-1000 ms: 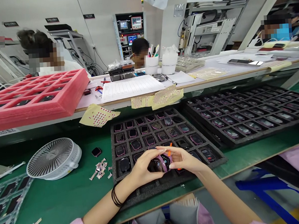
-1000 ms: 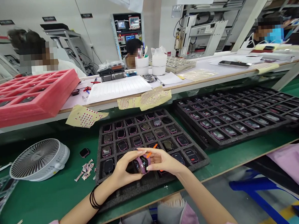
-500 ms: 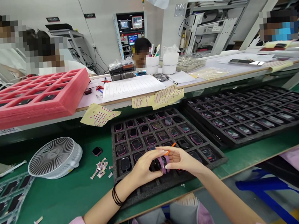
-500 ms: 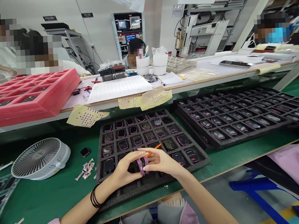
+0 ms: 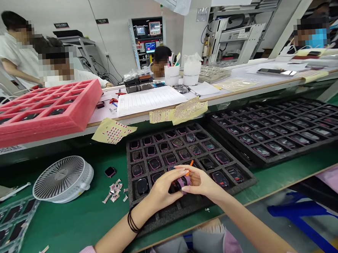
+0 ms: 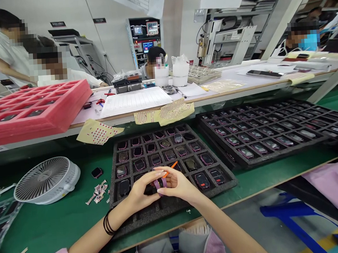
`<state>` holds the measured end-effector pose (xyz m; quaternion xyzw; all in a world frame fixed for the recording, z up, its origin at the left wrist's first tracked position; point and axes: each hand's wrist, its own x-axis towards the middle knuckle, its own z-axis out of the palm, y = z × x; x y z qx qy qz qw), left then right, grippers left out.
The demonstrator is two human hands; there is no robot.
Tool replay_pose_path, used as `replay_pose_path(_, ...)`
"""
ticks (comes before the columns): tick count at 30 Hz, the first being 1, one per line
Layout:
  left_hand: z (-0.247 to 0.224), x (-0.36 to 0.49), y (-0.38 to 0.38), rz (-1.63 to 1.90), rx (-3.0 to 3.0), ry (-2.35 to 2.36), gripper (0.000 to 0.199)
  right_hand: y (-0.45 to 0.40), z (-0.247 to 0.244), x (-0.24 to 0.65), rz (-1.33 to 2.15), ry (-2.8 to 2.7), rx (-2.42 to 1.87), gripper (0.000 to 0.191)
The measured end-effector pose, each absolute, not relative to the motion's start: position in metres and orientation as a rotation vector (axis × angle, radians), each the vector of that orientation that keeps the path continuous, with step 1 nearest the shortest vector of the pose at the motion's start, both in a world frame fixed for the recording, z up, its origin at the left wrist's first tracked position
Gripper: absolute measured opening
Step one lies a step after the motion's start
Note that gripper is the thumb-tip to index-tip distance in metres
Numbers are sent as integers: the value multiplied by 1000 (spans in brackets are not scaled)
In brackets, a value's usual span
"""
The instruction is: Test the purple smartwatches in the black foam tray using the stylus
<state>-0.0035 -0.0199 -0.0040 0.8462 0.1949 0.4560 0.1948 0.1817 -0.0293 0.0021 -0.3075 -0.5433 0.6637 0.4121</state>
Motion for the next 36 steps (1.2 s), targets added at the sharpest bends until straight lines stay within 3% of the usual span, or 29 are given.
replay_pose_path(4, -5, -3, -19, 1298, 2383, 606, 58, -29, 14, 188, 1504, -1397, -791, 74)
replay_pose_path(8, -6, -4, -19, 1269, 2344, 708, 60, -38, 36, 208, 1176, -1306, -863, 45)
replay_pose_path(10, -7, -4, -20, 1281, 2329, 733, 63, -48, 46, 218, 1190, -1311, -862, 34)
replay_pose_path(15, -9, -5, -19, 1354, 2277, 784, 68, -67, 47, 222, 1514, -1582, -962, 44)
replay_pose_path(21, -11, -6, -18, 1365, 2233, 768, 70, -62, 14, 207, 1449, -1783, -1146, 45)
replay_pose_path(28, -10, -5, -18, 1386, 2279, 730, 69, -55, 23, 203, 1303, -1341, -929, 31)
replay_pose_path(32, -7, -5, -20, 1407, 2304, 757, 63, -48, 22, 192, 1449, -1312, -837, 52)
replay_pose_path(36, -4, -5, -20, 1445, 2247, 772, 61, -42, 19, 183, 1532, -1246, -827, 49)
